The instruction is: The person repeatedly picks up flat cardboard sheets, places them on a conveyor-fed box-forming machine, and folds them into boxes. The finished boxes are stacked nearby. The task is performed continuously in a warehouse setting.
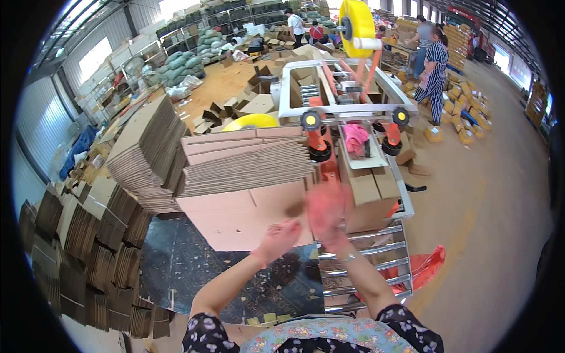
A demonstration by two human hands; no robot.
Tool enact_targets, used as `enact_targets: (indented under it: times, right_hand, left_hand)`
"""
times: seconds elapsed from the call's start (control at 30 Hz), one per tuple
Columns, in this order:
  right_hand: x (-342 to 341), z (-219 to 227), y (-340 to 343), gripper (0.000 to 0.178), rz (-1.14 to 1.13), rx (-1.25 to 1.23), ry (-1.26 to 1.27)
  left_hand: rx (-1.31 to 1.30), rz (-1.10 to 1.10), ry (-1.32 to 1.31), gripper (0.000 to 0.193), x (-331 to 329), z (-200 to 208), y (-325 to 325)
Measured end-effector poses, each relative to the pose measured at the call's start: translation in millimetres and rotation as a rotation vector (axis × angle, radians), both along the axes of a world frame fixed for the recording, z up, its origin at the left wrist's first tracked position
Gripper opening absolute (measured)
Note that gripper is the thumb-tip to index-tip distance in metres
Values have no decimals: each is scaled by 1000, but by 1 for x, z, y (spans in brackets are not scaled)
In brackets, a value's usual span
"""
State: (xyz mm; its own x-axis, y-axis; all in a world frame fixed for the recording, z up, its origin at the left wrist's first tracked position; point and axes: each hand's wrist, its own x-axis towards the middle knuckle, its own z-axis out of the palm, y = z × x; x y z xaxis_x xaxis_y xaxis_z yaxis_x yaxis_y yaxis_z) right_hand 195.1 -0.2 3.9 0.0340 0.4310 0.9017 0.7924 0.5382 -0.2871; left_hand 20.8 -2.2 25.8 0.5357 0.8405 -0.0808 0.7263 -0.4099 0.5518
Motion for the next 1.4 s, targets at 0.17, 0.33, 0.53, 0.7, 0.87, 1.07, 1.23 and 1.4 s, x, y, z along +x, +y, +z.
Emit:
enact_targets:
  times: [0.17, 0.33, 0.53, 0.7, 0.87, 1.07, 1.23, 1.4]
  right_hand:
    - [-135, 35, 62, 35, 133, -124, -349]
    - [-127, 27, -20, 19, 575, -139, -284]
    - [-8, 96, -128, 19, 1377, -610, -385]
    - [-49, 122, -139, 37, 1809, -892, -289]
    - [-104, 79, -135, 36, 1253, -1304, -615]
    - [-101, 46, -132, 33, 738, -347, -485]
    - [-25, 57, -166, 41, 425, -530, -530]
    - [26, -18, -217, 40, 384, -519, -83]
  left_hand:
    - [1159, 497, 390, 42, -133, 14, 3]
    - [495, 213, 296, 50, -202, 45, -1]
    - [195, 341, 462, 55, -195, 107, -27]
    - [612, -246, 632, 46, -148, -28, -113]
    - [434, -585, 279, 32, -186, 68, -121]
    - [515, -386, 192, 58, -203, 49, -142]
    - [892, 29, 102, 59, -169, 27, -121]
    - [-205, 224, -174, 65, -119, 17, -60]
